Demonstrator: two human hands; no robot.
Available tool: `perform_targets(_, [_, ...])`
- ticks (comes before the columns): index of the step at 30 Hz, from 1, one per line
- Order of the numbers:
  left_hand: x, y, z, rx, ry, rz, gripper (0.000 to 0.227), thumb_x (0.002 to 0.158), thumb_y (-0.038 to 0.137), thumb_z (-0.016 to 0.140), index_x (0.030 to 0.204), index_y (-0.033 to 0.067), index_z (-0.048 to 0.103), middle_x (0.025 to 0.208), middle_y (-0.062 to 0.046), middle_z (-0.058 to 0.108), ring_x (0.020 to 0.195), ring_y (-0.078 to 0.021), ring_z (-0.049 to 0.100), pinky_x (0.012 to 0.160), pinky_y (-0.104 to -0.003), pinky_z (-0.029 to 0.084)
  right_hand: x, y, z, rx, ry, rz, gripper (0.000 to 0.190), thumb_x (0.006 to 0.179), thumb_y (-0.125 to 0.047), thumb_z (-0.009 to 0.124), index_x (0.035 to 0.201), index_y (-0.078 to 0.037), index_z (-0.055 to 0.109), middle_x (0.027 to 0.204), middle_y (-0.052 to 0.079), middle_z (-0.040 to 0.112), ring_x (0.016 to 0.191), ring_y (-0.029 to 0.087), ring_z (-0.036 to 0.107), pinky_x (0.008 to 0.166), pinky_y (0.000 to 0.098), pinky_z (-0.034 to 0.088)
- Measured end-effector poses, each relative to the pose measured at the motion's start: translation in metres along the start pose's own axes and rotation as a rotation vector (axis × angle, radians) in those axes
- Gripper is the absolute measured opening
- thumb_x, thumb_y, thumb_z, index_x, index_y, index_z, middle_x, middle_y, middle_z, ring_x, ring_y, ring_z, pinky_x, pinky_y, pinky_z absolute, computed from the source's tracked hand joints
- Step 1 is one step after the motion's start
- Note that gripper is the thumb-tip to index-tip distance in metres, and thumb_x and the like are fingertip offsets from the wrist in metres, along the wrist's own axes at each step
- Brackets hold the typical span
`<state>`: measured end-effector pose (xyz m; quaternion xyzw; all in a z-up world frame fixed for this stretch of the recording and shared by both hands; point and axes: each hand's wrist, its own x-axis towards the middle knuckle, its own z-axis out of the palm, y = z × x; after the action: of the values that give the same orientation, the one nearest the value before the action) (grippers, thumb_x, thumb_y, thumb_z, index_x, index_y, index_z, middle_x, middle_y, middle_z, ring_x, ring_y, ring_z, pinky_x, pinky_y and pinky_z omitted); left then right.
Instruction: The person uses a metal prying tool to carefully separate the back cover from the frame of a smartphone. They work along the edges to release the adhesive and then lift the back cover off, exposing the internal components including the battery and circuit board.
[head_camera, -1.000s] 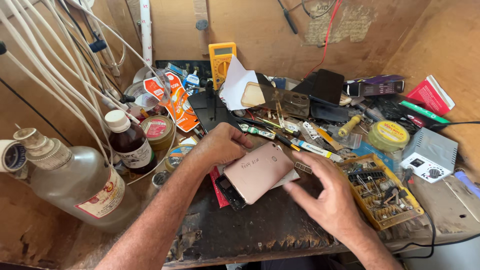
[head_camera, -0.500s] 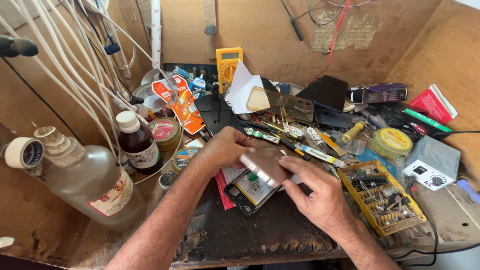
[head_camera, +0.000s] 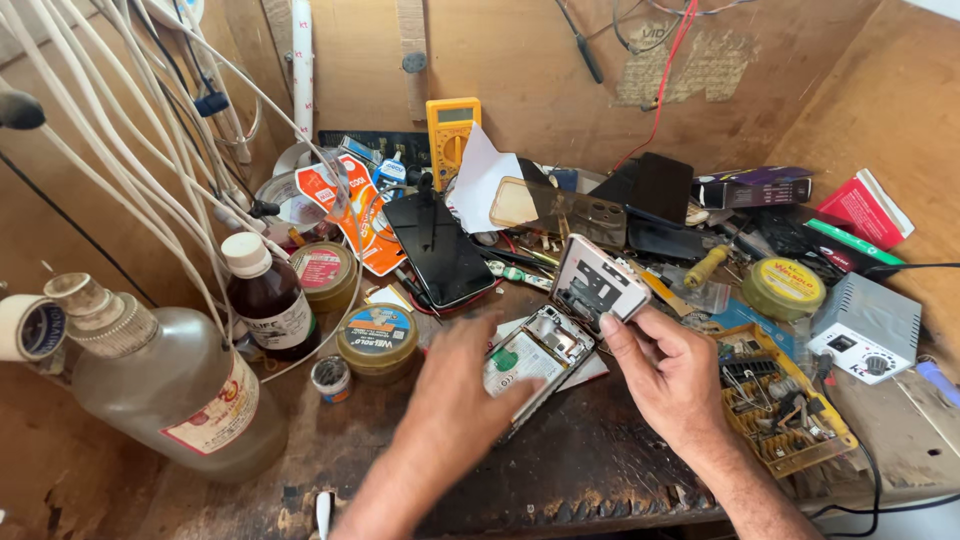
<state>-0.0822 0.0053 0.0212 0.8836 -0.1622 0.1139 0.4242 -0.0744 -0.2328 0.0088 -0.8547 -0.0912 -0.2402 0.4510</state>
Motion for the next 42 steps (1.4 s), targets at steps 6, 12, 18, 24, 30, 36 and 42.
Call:
perform_targets(6, [-0.015,0.017,0.003,0.02,-0.03,-0.006,0.105,0.061,0.022,0.091,0.148,-0.0023,0.038,0.138,-0.023,0.053,0.125,-0.0418,0.047,0.106,-0.049,0.036,0.002,0.001,0.001,0.043,0.021,0.006,0.02,0.099,-0.018,0.068,0.108,-0.002,0.075,0.077,0.0,0.073,0.063,-0.001,0.054,0.052,0.0182,0.043])
perform_targets(12, [-0.014,0.017,0.004,0.0,-0.037,-0.05,0.104,0.065,0.015,0.087,0.152,-0.001,0.033,0.134,-0.022,0.053,0.125,-0.0396,0.047,0.109,-0.048,0.035,0.006,0.002,0.0,0.04,0.032,0.077,0.02,0.098,-0.018,0.068,0.106,-0.002,0.076,0.069,-0.001,0.067,0.055,0.0,0.046,0.047,0.0195,0.035])
perform_targets(18, [-0.008,0.014,0.004,-0.017,0.014,-0.003,0.097,0.063,0.011,0.084,0.146,-0.0031,0.035,0.131,-0.022,0.054,0.123,-0.0402,0.048,0.108,-0.049,0.036,0.013,0.006,0.002,0.041,0.052,0.064,0.023,0.1,-0.022,0.066,0.104,-0.002,0.077,0.068,-0.003,0.066,0.057,0.0,0.047,0.048,0.0196,0.037])
perform_targets(24, [0.002,0.005,-0.003,-0.05,-0.053,0.026,0.093,0.068,0.013,0.083,0.148,0.0023,0.038,0.129,-0.019,0.058,0.124,-0.0359,0.051,0.109,-0.048,0.037,0.021,0.011,0.008,0.029,0.073,0.07,0.024,0.101,-0.024,0.066,0.099,-0.002,0.077,0.065,-0.002,0.062,0.055,0.002,0.045,0.047,0.0221,0.034])
perform_targets(30, [0.003,-0.005,-0.012,0.032,-0.058,0.193,0.095,0.068,0.021,0.089,0.144,-0.0045,0.038,0.136,-0.025,0.052,0.129,-0.0404,0.045,0.108,-0.05,0.035,0.021,0.011,0.009,0.015,0.076,0.087,0.024,0.1,-0.024,0.066,0.096,-0.004,0.077,0.064,-0.004,0.063,0.053,0.002,0.046,0.045,0.0225,0.035])
perform_targets(36, [0.005,-0.007,-0.01,0.056,-0.083,0.149,0.095,0.07,0.024,0.087,0.147,-0.0036,0.037,0.132,-0.023,0.056,0.127,-0.0382,0.048,0.107,-0.049,0.036,0.027,0.012,0.011,0.006,0.066,0.037,0.025,0.102,-0.023,0.066,0.09,-0.002,0.074,0.064,-0.003,0.059,0.056,0.003,0.045,0.048,0.0233,0.035])
perform_targets(42, [0.016,-0.011,-0.01,0.12,-0.086,0.162,0.096,0.073,0.028,0.086,0.148,-0.0035,0.035,0.128,-0.025,0.056,0.123,-0.0403,0.049,0.105,-0.051,0.036,0.046,0.013,0.017,0.025,0.048,0.011,0.027,0.104,-0.021,0.066,0.089,0.0,0.073,0.064,-0.005,0.054,0.058,0.002,0.043,0.05,0.0239,0.033])
